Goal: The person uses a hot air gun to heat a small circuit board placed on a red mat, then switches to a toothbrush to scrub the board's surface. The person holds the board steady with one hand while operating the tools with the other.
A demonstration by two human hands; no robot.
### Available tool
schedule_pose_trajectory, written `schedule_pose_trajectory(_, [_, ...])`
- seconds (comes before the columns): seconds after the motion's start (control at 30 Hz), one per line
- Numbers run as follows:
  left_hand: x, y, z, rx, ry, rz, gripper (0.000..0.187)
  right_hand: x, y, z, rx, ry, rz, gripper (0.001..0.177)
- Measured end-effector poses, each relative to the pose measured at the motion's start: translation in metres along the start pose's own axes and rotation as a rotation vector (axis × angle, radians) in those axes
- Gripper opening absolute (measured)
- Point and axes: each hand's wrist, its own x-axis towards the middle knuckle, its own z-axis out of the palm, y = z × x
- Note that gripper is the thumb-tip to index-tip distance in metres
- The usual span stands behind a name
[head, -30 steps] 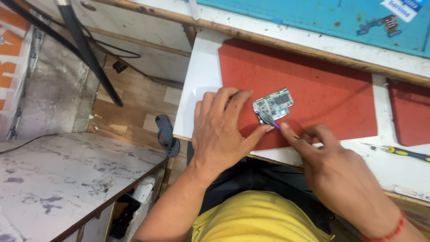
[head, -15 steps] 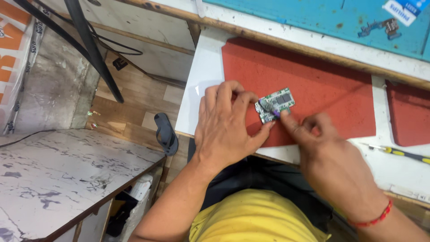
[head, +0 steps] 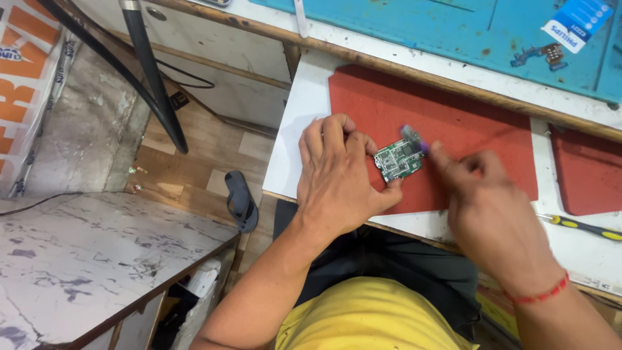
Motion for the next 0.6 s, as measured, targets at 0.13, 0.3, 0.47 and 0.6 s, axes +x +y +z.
schedule_pose_trajectory(0.13, [-0.001, -0.002, 0.001, 0.009, 0.061, 0.035, 0.051, -0.008, -0.006, 0.002, 0.044, -0.100, -0.073, 0.057])
schedule_pose_trajectory(0.3, [-0.009, -0.006, -0.004, -0.025, 0.078, 0.078, 0.047, -0.001, 0.004, 0.000, -0.004, 0.004, -0.012, 0.061])
schedule_pose_trajectory(0.47, [-0.012, -0.010, -0.008, -0.045, 0.086, 0.113, 0.050, -0.009, -0.010, 0.003, -0.044, -0.113, -0.026, 0.062])
schedule_pose_trajectory(0.6, [-0.009, -0.010, -0.007, -0.074, 0.084, 0.068, 0.054, -0.004, -0.009, 0.003, -0.038, -0.128, -0.104, 0.068])
